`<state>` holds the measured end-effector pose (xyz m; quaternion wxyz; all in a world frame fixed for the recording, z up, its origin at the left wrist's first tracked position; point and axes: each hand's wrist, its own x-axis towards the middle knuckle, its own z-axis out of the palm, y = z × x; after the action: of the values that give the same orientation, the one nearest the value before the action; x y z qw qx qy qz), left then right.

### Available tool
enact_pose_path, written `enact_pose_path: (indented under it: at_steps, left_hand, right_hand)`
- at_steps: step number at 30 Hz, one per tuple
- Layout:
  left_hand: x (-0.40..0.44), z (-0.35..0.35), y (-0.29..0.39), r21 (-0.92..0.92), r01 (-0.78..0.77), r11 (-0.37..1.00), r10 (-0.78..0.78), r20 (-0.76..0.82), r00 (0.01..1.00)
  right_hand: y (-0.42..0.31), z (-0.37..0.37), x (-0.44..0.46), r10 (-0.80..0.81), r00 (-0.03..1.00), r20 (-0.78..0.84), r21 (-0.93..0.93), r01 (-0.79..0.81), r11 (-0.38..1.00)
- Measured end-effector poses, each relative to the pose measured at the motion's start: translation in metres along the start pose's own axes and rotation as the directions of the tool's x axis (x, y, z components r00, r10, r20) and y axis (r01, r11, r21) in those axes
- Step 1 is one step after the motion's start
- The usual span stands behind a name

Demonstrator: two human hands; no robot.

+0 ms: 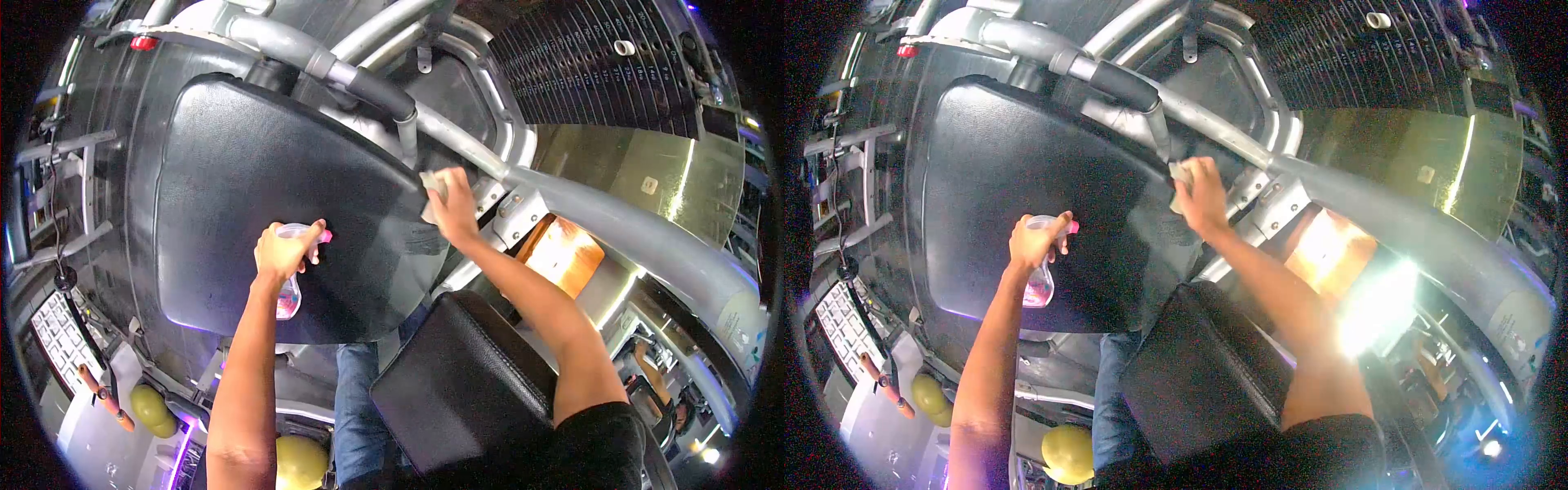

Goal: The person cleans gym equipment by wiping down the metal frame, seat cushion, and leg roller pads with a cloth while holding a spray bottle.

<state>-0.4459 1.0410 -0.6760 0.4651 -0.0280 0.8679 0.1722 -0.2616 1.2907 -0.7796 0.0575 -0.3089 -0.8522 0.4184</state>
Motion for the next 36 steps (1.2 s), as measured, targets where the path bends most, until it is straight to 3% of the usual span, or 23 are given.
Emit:
enact_pose_path:
  at_steps: [4, 8, 10, 12, 13, 15, 19, 21, 24, 28, 30, 34, 36]
  left_hand:
    - [0.003, 0.002, -0.005, 0.010, -0.009, 1.000, 0.009, -0.005, 1.000]
    - [0.009, 0.006, -0.014, 0.038, -0.020, 0.999, 0.023, -0.056, 0.998]
    - [0.007, 0.002, -0.009, 0.030, -0.009, 0.999, 0.010, -0.025, 1.000]
    - [0.004, 0.002, -0.004, 0.026, 0.002, 1.000, -0.003, 0.008, 1.000]
    - [0.002, 0.002, -0.002, 0.031, 0.003, 1.000, -0.003, -0.014, 1.000]
    - [0.002, 0.001, -0.004, 0.035, 0.006, 0.999, -0.004, -0.040, 0.999]
    - [0.005, 0.002, -0.008, 0.004, 0.005, 1.000, -0.005, -0.020, 1.000]
    - [0.003, 0.002, -0.008, -0.001, 0.005, 1.000, -0.005, -0.026, 1.000]
    - [0.004, 0.003, -0.006, -0.002, 0.009, 1.000, -0.009, -0.012, 1.000]
    - [-0.001, 0.003, -0.003, 0.016, 0.013, 1.000, -0.012, -0.070, 0.997]
    - [0.000, 0.003, -0.005, 0.042, 0.012, 0.999, -0.008, -0.082, 0.997]
    - [0.000, 0.000, 0.001, 0.034, -0.002, 0.999, 0.002, -0.021, 1.000]
    - [-0.001, 0.000, 0.002, 0.035, -0.013, 0.999, 0.013, -0.002, 1.000]
  right_hand:
    - [-0.044, 0.015, 0.043, -0.221, 0.975, 0.015, 0.119, 0.218, 0.969]
    - [-0.069, 0.013, 0.045, -0.223, 0.972, 0.074, -0.073, 0.228, 0.971]
    - [-0.037, 0.009, 0.030, -0.288, 0.952, 0.105, -0.139, 0.301, 0.943]
    - [0.001, -0.003, 0.009, -0.552, 0.806, 0.214, -0.229, 0.591, 0.774]
    - [0.017, -0.014, -0.006, -0.550, 0.808, 0.212, -0.230, 0.588, 0.775]
    - [0.033, -0.034, -0.031, -0.451, 0.807, 0.381, -0.247, 0.559, 0.791]
    - [0.022, -0.035, -0.031, -0.376, 0.865, 0.333, -0.233, 0.462, 0.856]
    - [0.003, -0.027, -0.020, -0.174, 0.935, 0.308, -0.261, 0.259, 0.930]
    - [-0.019, -0.018, -0.003, -0.117, 0.972, 0.204, -0.133, 0.145, 0.980]
    - [-0.062, 0.020, 0.054, -0.191, 0.981, 0.034, 0.010, 0.190, 0.982]
    - [-0.075, 0.024, 0.067, -0.178, 0.980, 0.090, 0.006, 0.178, 0.984]
    - [-0.032, 0.011, 0.057, -0.150, 0.980, 0.132, -0.008, 0.152, 0.988]
    - [0.001, 0.006, 0.044, -0.012, 0.985, 0.172, 0.065, 0.000, 0.998]
